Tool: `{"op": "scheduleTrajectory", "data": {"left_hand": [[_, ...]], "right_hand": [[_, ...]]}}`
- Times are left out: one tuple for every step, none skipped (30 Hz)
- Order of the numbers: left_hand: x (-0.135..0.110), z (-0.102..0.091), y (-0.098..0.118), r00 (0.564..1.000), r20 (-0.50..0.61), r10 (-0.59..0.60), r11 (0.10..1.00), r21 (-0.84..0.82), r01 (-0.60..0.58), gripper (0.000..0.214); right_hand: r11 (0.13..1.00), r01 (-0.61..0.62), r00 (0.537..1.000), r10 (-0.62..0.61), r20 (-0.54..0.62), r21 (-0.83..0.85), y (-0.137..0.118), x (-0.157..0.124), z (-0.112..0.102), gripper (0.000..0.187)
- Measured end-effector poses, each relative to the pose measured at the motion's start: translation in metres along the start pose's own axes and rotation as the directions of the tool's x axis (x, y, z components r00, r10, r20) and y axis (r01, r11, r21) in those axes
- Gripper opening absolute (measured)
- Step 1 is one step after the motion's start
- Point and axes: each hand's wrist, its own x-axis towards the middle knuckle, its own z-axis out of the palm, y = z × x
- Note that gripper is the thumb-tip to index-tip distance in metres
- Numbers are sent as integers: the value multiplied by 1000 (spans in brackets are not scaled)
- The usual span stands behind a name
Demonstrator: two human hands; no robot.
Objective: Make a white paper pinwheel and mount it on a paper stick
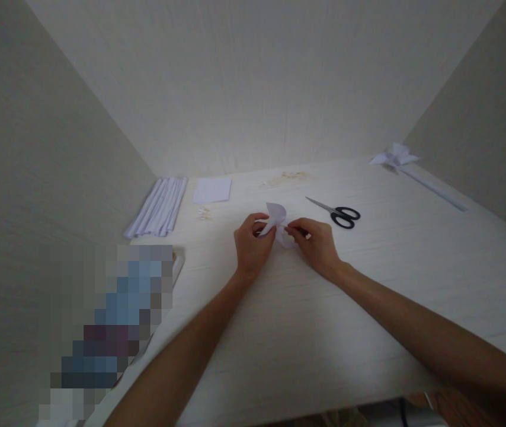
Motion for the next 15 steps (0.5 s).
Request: {"op": "scheduleTrajectory", "data": {"left_hand": [[0,0,0,1000,1,1,1000,5,-1,21],[0,0,0,1000,1,4,1000,11,-4,21],[0,0,0,1000,2,7,1000,17,-7,21],[0,0,0,1000,3,12,1000,21,-12,21],[0,0,0,1000,3,17,1000,24,-17,21],[0,0,0,1000,3,23,999,26,-23,22],[0,0,-1,1000,3,27,999,29,-27,22],[0,0,-1,1000,1,31,999,33,-31,22],[0,0,-2,999,0,34,999,36,-34,21],[0,0,-2,999,-1,38,999,38,-38,21],[0,0,-3,999,-3,40,998,38,-40,21],[0,1,-3,999,-3,42,998,39,-42,21],[0,1,-4,999,-3,42,998,42,-41,21],[0,1,-4,999,-3,41,998,45,-41,21],[-1,1,-4,999,-2,40,998,51,-40,21]], "right_hand": [[1000,0,1000,0,6,0,0,0,0,11],[1000,0,1000,0,12,-1,0,0,-1,11],[1000,1,1000,-1,14,-2,-1,0,-1,11],[1000,4,1000,-4,12,-3,-1,0,-1,11],[1000,8,1000,-8,11,-5,-1,0,-1,11],[1000,13,1000,-13,10,-6,-1,0,-1,11],[1000,16,1000,-16,13,-7,-2,0,-1,11],[1000,16,1000,-16,17,-5,-2,0,-1,11],[1000,13,1000,-13,22,-1,-2,0,-1,11],[1000,10,1000,-10,27,2,-2,0,-1,12],[1000,8,1000,-8,31,4,-1,0,-1,12],[1000,7,999,-7,33,6,-1,0,-1,12],[1000,7,999,-8,35,6,-1,0,-1,12],[1000,9,999,-9,35,5,0,0,-1,12],[1000,11,999,-11,36,6,0,0,-1,13]]}}
